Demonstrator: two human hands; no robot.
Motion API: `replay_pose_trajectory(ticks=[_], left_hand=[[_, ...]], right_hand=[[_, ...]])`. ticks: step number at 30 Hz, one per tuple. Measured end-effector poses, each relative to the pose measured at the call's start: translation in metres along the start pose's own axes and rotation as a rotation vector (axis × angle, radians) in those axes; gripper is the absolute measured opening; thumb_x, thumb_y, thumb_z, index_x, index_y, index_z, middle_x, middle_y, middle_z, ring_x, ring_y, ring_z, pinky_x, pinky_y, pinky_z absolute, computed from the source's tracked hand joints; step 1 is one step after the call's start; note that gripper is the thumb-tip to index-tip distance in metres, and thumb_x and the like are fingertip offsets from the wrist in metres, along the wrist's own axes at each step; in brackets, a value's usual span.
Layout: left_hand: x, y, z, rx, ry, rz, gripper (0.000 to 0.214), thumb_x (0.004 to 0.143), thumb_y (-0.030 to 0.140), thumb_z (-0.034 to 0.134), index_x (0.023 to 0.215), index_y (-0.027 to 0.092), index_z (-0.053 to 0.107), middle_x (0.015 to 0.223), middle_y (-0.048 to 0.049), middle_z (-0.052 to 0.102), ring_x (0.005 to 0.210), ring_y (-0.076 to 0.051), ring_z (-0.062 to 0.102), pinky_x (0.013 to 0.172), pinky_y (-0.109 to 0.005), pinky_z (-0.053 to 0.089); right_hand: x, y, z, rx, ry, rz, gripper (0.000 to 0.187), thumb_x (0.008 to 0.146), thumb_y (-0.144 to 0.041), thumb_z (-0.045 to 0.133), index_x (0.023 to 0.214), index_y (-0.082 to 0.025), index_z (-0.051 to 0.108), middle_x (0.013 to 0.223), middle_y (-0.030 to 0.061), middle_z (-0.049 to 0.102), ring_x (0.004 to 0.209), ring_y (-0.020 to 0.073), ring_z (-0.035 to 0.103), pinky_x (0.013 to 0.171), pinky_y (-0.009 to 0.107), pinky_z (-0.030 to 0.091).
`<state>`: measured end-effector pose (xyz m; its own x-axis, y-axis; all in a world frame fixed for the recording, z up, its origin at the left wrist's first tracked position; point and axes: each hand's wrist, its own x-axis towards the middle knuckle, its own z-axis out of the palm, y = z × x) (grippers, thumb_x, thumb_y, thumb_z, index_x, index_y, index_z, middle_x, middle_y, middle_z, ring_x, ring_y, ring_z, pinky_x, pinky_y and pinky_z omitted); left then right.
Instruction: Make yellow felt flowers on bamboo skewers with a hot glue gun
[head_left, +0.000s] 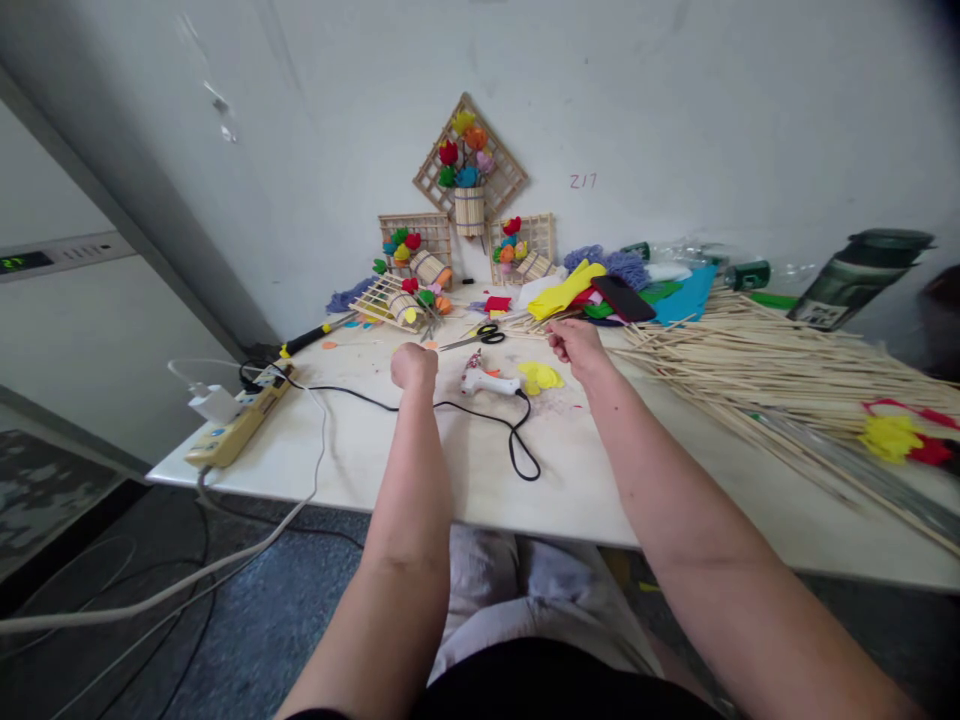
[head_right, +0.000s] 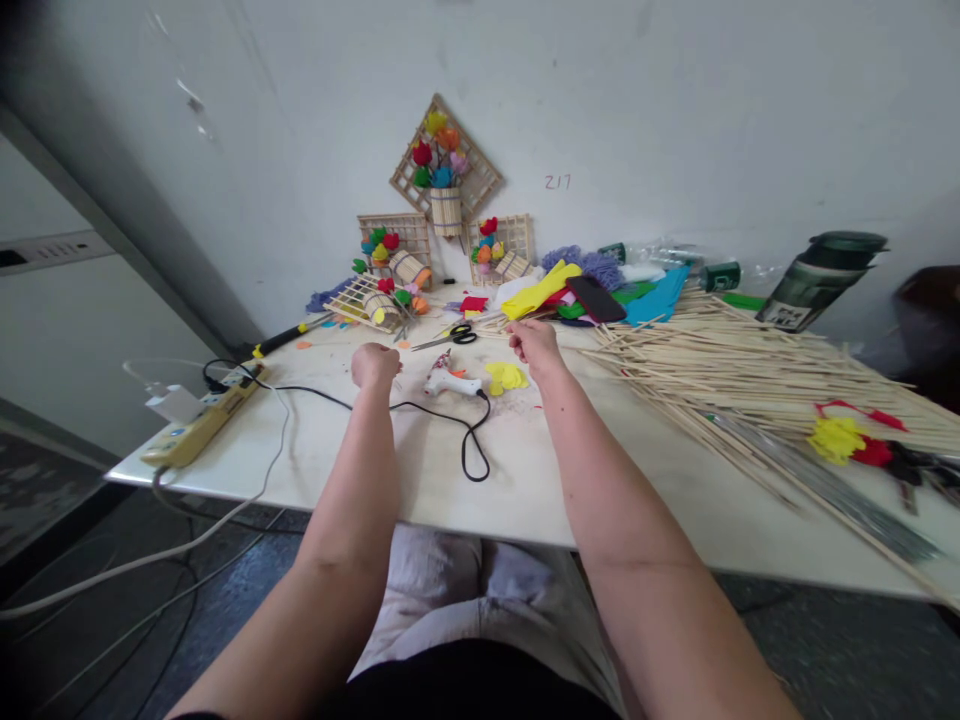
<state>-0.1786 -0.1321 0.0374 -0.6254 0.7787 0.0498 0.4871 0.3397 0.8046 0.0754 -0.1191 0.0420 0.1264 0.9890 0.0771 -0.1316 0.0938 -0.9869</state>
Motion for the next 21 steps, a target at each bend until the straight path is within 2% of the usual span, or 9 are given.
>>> replay_pose_trajectory(ticks=[3, 8, 13, 16, 21], left_hand=[[-0.003, 0.003, -0.008, 0.301, 0.045, -0.047, 0.024, 0.063, 0.016, 0.064, 0.086, 0.016, 0.069, 0.1, -0.0188, 0.068, 0.103, -0.03, 0.061, 0.08, -0.038, 0.048], [-0.004, 0.004, -0.015, 0.388, 0.047, -0.045, 0.036, 0.067, 0.02, 0.062, 0.102, 0.014, 0.067, 0.114, -0.0216, 0.062, 0.106, -0.033, 0.059, 0.08, -0.04, 0.048], [-0.007, 0.007, -0.012, 0.398, 0.076, 0.006, 0.032, 0.07, 0.023, 0.057, 0.1, 0.017, 0.068, 0.11, -0.0189, 0.064, 0.103, -0.033, 0.06, 0.08, -0.042, 0.047], [-0.01, 0.01, -0.005, 0.339, 0.086, 0.068, 0.028, 0.074, 0.029, 0.054, 0.096, 0.02, 0.069, 0.107, -0.0163, 0.066, 0.101, -0.032, 0.061, 0.078, -0.041, 0.046], [-0.015, 0.012, 0.011, 0.203, -0.01, 0.172, 0.023, 0.074, 0.032, 0.054, 0.087, 0.02, 0.069, 0.087, -0.011, 0.071, 0.088, -0.024, 0.065, 0.075, -0.033, 0.046]], right_hand=[[0.002, 0.002, 0.001, -0.065, 0.001, -0.008, 0.014, 0.077, -0.015, 0.054, 0.063, -0.014, 0.054, 0.041, -0.0057, 0.046, 0.03, 0.0029, 0.033, 0.029, 0.016, 0.017], [0.004, 0.008, 0.001, -0.28, -0.031, -0.041, 0.016, 0.076, -0.014, 0.054, 0.059, -0.014, 0.054, 0.041, -0.005, 0.048, 0.032, 0.0033, 0.034, 0.033, 0.016, 0.023], [0.008, 0.017, -0.001, -0.678, -0.107, -0.069, 0.008, 0.073, -0.016, 0.056, 0.069, -0.014, 0.064, 0.052, -0.0021, 0.058, 0.04, 0.0064, 0.046, 0.041, 0.017, 0.035], [0.01, 0.02, -0.001, -0.947, -0.169, -0.094, 0.015, 0.072, -0.017, 0.057, 0.079, -0.016, 0.07, 0.064, 0.0006, 0.066, 0.049, 0.0097, 0.055, 0.048, 0.02, 0.04], [0.008, 0.018, -0.002, -1.243, -0.216, -0.204, 0.026, 0.073, -0.017, 0.054, 0.09, -0.023, 0.073, 0.096, 0.0037, 0.071, 0.082, 0.017, 0.064, 0.067, 0.024, 0.045]])
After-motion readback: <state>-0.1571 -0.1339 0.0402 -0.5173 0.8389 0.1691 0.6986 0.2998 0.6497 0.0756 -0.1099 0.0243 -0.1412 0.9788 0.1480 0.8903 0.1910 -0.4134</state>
